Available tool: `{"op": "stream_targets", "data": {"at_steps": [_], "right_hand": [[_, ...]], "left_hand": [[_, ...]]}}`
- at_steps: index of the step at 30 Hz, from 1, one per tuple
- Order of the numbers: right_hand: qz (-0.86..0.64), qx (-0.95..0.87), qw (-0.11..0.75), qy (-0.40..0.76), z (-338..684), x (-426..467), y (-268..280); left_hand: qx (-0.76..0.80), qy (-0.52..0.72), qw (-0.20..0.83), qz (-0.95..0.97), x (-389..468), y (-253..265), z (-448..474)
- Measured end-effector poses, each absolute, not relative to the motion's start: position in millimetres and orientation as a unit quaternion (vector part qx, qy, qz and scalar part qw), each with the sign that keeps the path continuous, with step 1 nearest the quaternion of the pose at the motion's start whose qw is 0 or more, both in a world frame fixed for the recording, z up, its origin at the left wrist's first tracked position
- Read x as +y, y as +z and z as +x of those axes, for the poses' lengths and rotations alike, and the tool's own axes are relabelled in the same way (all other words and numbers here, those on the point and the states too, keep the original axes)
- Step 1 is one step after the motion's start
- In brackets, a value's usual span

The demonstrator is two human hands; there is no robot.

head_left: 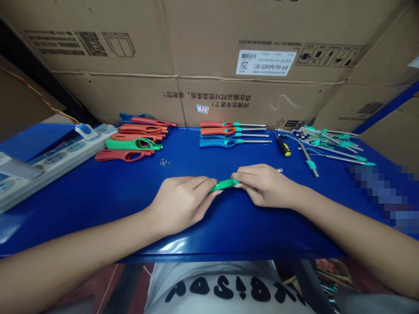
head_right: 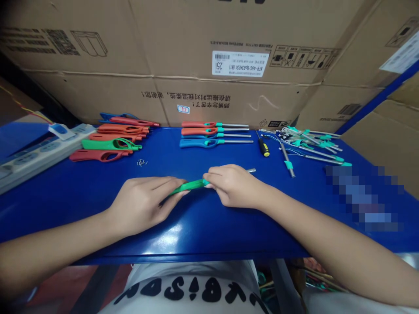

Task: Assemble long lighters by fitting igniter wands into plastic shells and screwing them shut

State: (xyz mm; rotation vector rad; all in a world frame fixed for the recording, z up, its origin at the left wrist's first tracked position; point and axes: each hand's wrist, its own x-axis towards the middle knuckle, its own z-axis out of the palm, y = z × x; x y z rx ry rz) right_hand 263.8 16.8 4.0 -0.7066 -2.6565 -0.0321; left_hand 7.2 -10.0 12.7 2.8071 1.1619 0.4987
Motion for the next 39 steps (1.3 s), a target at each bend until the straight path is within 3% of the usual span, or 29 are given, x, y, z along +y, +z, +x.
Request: {"op": "stream_targets", "data": {"at_steps": [7, 12, 19, 21, 25, 27, 31, 33, 35, 39], "right_hand": [[-0.331, -0.927, 0.131, 0.12, 271.6, 28.6, 15.2], [-0.387, -0.907, 0.099, 0.136, 287.8, 40.9, 19.0], [-0.398, -0.891, 0.069, 0.206, 308.1, 55.3, 23.3], [-0.42, -0.887, 0.087, 0.171, 311.9, 58.6, 25.3], [-0.575, -0.801, 0.146, -0.081, 323.0, 65.4, 24.8], [-0.648, -0.733, 0.128, -0.163, 331.2, 69.1, 22.6], [-0.746, -0.659, 0.01, -0.089, 345.8, 76.4, 20.0], [-0.761, -0.647, -0.001, -0.041, 348.9, 78.5, 23.1], [-0.768, -0.635, 0.066, -0.06, 347.7, 78.3, 30.1], [-0.658, -0.637, 0.378, -0.135, 328.1, 70.4, 46.9]], "left_hand": [[0.377, 0.163, 0.08, 0.908, 10.5, 13.2, 8.4], [0.364, 0.187, 0.139, 0.902, 22.6, 8.5, 4.7], [0.352, 0.156, 0.112, 0.916, 25.0, 3.8, 5.3], [0.353, 0.148, 0.108, 0.918, 24.4, 5.0, 4.9], [0.358, 0.144, 0.108, 0.916, 21.4, 9.0, 3.3], [0.357, 0.14, 0.11, 0.917, 18.9, 10.4, 2.7], [0.354, 0.131, 0.124, 0.918, 12.6, 10.6, 3.3], [0.354, 0.132, 0.135, 0.916, 9.8, 9.3, 4.4], [0.353, 0.138, 0.141, 0.914, 7.7, 7.6, 5.6], [0.347, 0.146, 0.138, 0.916, 5.5, 5.9, 7.3]]}}
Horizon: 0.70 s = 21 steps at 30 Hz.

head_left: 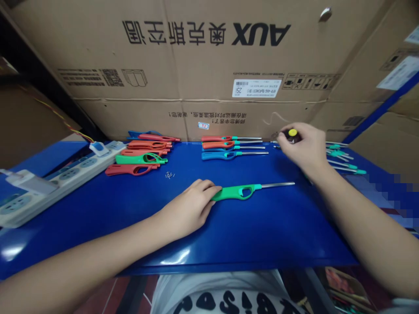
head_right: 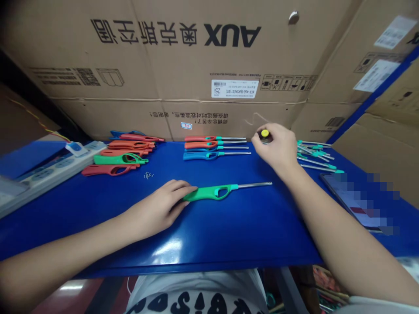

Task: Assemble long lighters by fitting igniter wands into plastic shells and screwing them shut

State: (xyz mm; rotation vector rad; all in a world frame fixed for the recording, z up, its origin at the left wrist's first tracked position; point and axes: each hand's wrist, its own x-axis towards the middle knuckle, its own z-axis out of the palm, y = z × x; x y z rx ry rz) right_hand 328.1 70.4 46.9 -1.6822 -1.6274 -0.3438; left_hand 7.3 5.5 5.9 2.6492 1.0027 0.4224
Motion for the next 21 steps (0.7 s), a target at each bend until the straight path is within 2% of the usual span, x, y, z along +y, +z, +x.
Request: {"op": "stream_targets", "data": {"at_steps": [2, 3, 6, 8, 14, 21], "right_hand": [[-0.581, -0.642, 0.498, -0.051, 307.1, 63.0, 49.4], [-0.551, -0.646, 0.527, 0.014, 294.2, 58.6, 48.1], [-0.469, -0.694, 0.509, 0.198, 252.5, 45.7, 35.0], [-0.409, -0.731, 0.465, 0.285, 228.7, 40.3, 22.4], [-0.31, -0.801, 0.411, 0.306, 192.2, 45.5, -0.3], [-0.308, -0.779, 0.434, 0.333, 170.5, 55.3, -1.2]], "left_hand": [[0.342, 0.137, 0.13, 0.92, 4.2, 6.5, 8.3], [0.34, 0.13, 0.122, 0.923, 3.3, 7.0, 8.9], [0.333, 0.121, 0.092, 0.93, -0.2, 8.1, 11.3], [0.334, 0.123, 0.079, 0.931, -2.4, 7.7, 12.7], [0.314, 0.15, 0.095, 0.933, -2.7, 4.0, 13.2], [0.317, 0.165, 0.111, 0.928, 0.1, 4.2, 10.8]]}}
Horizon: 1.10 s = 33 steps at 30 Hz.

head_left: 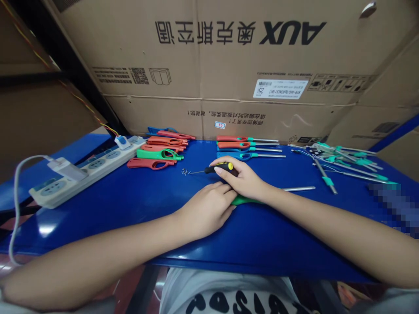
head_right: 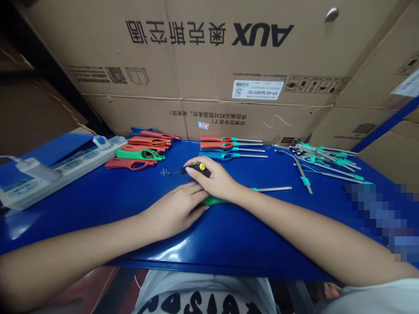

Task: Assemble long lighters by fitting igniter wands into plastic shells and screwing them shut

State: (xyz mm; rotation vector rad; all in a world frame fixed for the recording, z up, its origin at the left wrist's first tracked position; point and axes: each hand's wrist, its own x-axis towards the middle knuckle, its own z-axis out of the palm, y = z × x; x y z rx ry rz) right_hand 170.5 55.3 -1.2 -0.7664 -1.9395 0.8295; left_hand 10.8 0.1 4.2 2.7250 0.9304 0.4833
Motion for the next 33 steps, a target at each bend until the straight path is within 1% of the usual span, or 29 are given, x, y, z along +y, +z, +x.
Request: {"op": "stream_targets", "data": {"at_steps": [5, 10, 13, 16, 21, 25, 33], "right_hand": [[-0.351, -0.68, 0.523, 0.374, 173.8, 50.0, 5.1], [-0.361, -0.524, 0.625, 0.453, 197.4, 41.6, 27.6], [-0.366, -0.466, 0.655, 0.469, 214.7, 40.7, 41.4], [-0.372, -0.42, 0.682, 0.47, 229.3, 43.0, 47.8], [-0.377, -0.383, 0.694, 0.478, 239.8, 45.6, 43.7], [-0.371, -0.389, 0.69, 0.486, 235.6, 42.4, 37.1], [-0.372, -0.401, 0.666, 0.507, 228.8, 38.9, 30.1]], "left_hand": [[0.308, 0.18, 0.128, 0.925, 3.7, 2.7, 10.8], [0.257, 0.242, 0.178, 0.919, 13.4, -10.4, 13.9], [0.244, 0.266, 0.197, 0.911, 17.8, -16.8, 16.6], [0.273, 0.29, 0.209, 0.893, 19.8, -17.6, 17.6], [0.348, 0.377, 0.27, 0.815, 22.4, -15.2, 16.0], [0.328, 0.419, 0.323, 0.783, 22.5, -13.8, 16.3], [0.303, 0.451, 0.32, 0.776, 18.5, -8.3, 18.1]]}}
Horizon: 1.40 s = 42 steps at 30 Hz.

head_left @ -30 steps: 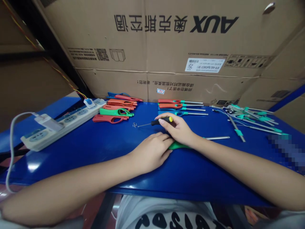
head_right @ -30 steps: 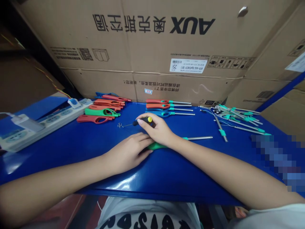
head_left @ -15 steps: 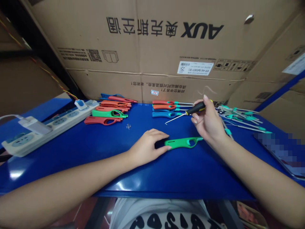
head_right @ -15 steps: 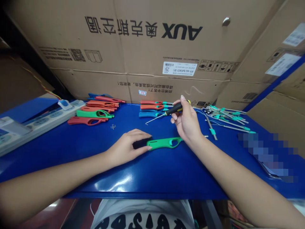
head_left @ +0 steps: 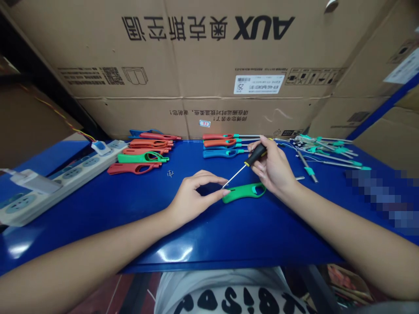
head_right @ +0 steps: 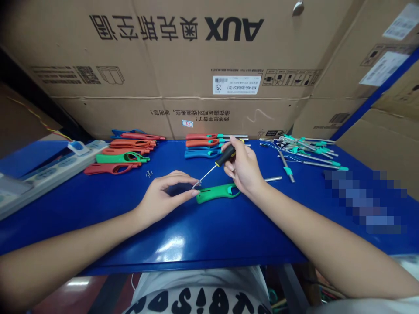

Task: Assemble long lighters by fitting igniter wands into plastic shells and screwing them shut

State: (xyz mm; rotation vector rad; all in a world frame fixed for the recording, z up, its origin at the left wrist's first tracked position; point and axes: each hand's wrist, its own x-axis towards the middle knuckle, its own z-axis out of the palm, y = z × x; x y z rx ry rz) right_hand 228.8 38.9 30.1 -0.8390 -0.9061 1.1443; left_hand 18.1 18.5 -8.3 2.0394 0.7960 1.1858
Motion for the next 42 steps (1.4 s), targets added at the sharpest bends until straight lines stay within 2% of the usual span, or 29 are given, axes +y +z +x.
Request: {"op": "stream_targets", "data": {"at_steps": [18, 23, 28, 30, 34, 36, 38, 42], "right_hand": [[-0.37, -0.448, 0.656, 0.482, 232.5, 38.9, 35.1], [-0.362, -0.533, 0.604, 0.47, 237.1, 36.8, 42.1], [-0.357, -0.653, 0.474, 0.471, 243.7, 25.7, 57.8], [-0.369, -0.667, 0.48, 0.435, 241.9, 17.1, 62.6], [-0.409, -0.668, 0.572, 0.244, 234.8, 0.5, 63.8], [-0.411, -0.684, 0.569, 0.199, 233.0, -4.1, 62.8], [-0.39, -0.709, 0.541, 0.229, 233.0, -5.6, 62.6], [-0.329, -0.745, 0.452, 0.365, 233.8, -3.0, 61.6]], "left_hand": [[0.297, 0.441, 0.305, 0.79, 18.7, -8.7, 18.1], [0.297, 0.425, 0.314, 0.796, 16.7, -10.2, 18.9], [0.304, 0.367, 0.332, 0.814, 9.7, -10.4, 22.7], [0.305, 0.349, 0.342, 0.818, 6.7, -10.3, 24.1], [0.299, 0.336, 0.353, 0.821, 3.4, -11.0, 25.1], [0.298, 0.338, 0.352, 0.82, 3.1, -12.0, 25.3], [0.299, 0.343, 0.352, 0.818, 3.1, -13.1, 25.7], [0.298, 0.346, 0.353, 0.817, 3.8, -13.5, 26.3]]}}
